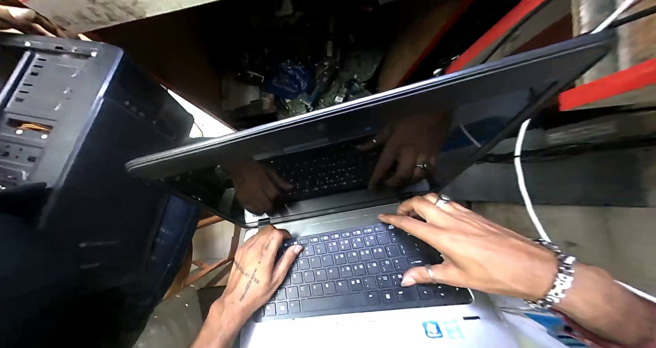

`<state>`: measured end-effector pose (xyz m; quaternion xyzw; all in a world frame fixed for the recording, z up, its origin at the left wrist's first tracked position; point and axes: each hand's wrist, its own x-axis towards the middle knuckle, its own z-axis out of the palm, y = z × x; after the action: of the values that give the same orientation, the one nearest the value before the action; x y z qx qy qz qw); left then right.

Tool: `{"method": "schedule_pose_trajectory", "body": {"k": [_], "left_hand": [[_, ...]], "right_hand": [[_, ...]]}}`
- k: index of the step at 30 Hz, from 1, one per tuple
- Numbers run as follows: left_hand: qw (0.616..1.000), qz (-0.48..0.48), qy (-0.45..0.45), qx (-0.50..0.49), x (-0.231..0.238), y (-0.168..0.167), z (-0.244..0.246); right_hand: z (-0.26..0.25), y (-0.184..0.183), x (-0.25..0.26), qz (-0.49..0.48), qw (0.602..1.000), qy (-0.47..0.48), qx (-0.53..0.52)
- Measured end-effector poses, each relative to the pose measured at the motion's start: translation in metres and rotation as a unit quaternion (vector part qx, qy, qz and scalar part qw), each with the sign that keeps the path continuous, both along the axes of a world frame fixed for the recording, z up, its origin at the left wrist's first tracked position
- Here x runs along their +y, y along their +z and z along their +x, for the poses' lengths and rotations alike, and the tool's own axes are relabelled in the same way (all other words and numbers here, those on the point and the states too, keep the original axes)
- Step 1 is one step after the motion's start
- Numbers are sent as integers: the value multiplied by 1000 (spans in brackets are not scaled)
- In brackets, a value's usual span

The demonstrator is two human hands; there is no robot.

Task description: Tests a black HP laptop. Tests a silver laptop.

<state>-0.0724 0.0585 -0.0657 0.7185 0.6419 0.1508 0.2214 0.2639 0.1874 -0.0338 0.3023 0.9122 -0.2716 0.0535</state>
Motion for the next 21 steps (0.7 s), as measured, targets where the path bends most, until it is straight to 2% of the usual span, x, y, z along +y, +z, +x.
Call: {"method": "schedule_pose_trajectory", "body": {"k": [7, 14, 21], "left_hand": [[1000, 11, -5, 5, 3, 0, 2], [994, -97, -46, -18, 9, 19, -3], [999, -40, -23, 7, 6, 14, 4]], "right_hand": [[-4, 12, 3, -61, 998, -16, -13], [-4, 9, 2, -60, 998, 9, -8], [-2, 8, -1, -21, 999, 26, -10]]}}
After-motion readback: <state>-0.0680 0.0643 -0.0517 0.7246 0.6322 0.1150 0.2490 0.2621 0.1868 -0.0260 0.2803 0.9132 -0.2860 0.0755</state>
